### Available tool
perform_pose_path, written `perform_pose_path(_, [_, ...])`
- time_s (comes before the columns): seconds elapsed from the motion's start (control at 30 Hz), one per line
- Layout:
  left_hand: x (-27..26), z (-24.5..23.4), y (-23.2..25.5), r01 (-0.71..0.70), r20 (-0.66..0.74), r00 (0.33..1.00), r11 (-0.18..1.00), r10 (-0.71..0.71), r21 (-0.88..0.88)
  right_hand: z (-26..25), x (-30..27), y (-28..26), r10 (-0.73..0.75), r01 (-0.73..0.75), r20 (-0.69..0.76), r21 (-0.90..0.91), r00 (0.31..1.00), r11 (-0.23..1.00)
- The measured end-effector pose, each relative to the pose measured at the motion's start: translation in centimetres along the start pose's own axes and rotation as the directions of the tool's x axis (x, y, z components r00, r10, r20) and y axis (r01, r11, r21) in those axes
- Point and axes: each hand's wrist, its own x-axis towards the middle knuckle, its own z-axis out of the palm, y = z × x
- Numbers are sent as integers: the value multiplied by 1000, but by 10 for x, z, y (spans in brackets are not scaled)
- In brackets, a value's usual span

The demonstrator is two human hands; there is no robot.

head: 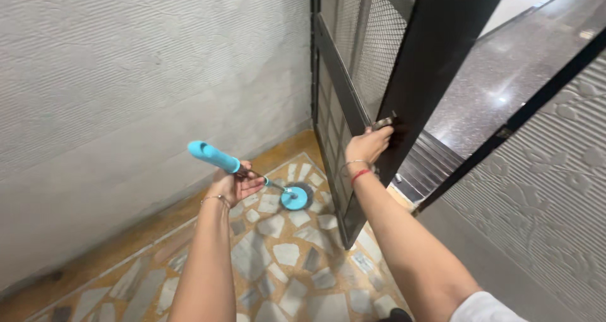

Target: The person mops the floor in a hallway and a room using a spray mop, then cleans the mop head in a bucket of water and wrings it out using a built-in spinning mechanism.

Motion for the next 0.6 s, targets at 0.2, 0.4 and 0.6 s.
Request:
perform_pose_path(0.2, [12, 4, 35, 13, -101, 995, 1000, -13, -7, -15, -36, -73, -41, 132, 492, -152, 870, 980])
perform_pose_path(0.4, [-4, 27, 73, 56, -308, 951, 997, -37, 54, -127, -67, -188, -317, 255, 689, 194, 652, 947])
perform_pose_path(0.6, [-17, -22, 68, -80, -441, 892, 995, 100, 64, -95, -63, -222, -830, 790, 102, 264, 548, 554])
